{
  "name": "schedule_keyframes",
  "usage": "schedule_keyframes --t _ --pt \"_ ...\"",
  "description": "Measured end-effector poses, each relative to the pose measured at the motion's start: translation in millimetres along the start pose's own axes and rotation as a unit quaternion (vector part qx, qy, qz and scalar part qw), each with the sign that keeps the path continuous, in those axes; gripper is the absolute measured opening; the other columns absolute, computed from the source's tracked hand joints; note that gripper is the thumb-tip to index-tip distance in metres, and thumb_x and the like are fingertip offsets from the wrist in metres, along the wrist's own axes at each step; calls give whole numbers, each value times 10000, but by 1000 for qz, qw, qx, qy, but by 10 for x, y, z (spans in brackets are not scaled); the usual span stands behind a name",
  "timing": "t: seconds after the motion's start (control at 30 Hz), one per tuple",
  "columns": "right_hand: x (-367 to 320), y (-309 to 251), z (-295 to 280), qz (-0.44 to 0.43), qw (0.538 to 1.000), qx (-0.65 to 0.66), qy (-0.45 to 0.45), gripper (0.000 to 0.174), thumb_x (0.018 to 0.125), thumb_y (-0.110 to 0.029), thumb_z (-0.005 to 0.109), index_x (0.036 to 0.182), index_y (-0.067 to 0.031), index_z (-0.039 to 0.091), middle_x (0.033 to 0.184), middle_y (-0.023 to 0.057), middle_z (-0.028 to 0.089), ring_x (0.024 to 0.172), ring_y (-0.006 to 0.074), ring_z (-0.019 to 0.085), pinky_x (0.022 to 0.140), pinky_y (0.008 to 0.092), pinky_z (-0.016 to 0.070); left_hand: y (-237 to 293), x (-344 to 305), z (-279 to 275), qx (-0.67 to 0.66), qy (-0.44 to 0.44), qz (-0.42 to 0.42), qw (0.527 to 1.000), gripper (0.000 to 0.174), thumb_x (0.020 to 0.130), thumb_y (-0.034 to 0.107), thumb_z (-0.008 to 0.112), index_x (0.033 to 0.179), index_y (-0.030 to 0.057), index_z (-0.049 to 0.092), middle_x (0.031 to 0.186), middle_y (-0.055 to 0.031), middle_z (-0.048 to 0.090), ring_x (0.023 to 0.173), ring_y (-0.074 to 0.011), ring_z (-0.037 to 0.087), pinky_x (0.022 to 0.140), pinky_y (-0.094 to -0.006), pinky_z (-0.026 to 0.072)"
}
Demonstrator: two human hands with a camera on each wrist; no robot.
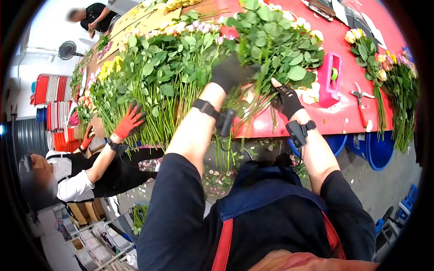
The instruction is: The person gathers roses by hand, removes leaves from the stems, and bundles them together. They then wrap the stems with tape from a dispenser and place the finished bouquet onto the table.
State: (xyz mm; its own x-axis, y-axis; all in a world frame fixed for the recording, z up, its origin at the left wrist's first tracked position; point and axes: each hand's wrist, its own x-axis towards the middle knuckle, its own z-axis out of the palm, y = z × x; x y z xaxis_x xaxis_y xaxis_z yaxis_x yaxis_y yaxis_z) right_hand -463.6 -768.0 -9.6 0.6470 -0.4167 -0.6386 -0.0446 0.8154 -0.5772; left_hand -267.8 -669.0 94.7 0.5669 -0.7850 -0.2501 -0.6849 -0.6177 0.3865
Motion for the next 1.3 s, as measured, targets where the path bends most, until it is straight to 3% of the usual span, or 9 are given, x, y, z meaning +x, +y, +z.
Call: schedule_keyframes --t 0.13,0.33,0.7,0.8,0.87,1.03,1.1,1.17,1.3 --pt "329 -91 -97 -269 942 -181 -83 154 840 -202 674 858 -64 607 742 20 596 517 118 539 475 268 440 495 -405 436 -182 70 -21 981 847 736 529 706 1326 0 408 1175 -243 590 1070 -358 592 908 -396 464" --pt "-39 -422 -533 -174 935 -310 19 217 828 -232 685 839 -21 638 638 29 603 473 109 515 438 250 401 514 -542 1299 -413 150 -20 898 631 783 237 681 1316 3 438 1085 -168 650 990 -290 632 866 -356 481" --pt "-798 -774 -511 -358 895 -233 129 171 845 -161 669 843 -32 558 624 -12 513 540 83 448 495 258 374 726 -977 1034 -113 341 14 933 490 780 279 720 1154 -3 577 1123 -196 584 1082 -347 519 961 -421 394" --pt "-811 -747 -600 -424 835 -333 115 248 827 -185 707 923 -11 559 633 22 497 557 111 431 515 280 378 857 -1125 833 -106 338 44 934 400 817 232 693 1132 5 598 1097 -143 621 1039 -281 573 920 -384 435" --pt "-1027 -723 -487 -496 788 -353 89 271 820 -211 719 940 -21 568 641 34 486 565 125 425 531 283 381 1105 -1101 751 -400 245 31 883 341 843 210 671 1115 12 612 1096 -109 632 1014 -221 592 884 -352 459" --pt "-1441 -565 -656 -438 822 -359 -64 254 839 -135 676 1049 -16 598 716 24 560 628 94 518 585 254 435 1541 -1023 87 -669 15 103 736 432 956 280 505 1296 17 459 1201 -99 583 1028 -145 580 862 -304 472" --pt "-1564 -499 -719 -288 899 -295 -145 172 867 -89 625 1020 -11 610 721 2 561 609 73 495 575 232 422 948 -598 708 -720 5 113 685 305 962 215 494 1188 17 548 985 -35 621 836 -93 589 713 -232 467" --pt "-1561 -429 -806 -266 897 -310 -170 119 885 -70 590 984 -10 615 748 10 569 606 73 496 576 227 419 1210 -991 270 -602 62 117 788 232 956 174 507 1112 28 597 846 12 612 706 -63 564 617 -195 438" --pt "-1654 -466 -751 -377 824 -374 -198 103 902 -68 553 917 10 619 831 49 600 717 114 559 652 256 456 1056 -1287 472 -738 61 -62 669 127 902 127 597 998 52 633 716 78 552 589 -15 481 533 -186 373"
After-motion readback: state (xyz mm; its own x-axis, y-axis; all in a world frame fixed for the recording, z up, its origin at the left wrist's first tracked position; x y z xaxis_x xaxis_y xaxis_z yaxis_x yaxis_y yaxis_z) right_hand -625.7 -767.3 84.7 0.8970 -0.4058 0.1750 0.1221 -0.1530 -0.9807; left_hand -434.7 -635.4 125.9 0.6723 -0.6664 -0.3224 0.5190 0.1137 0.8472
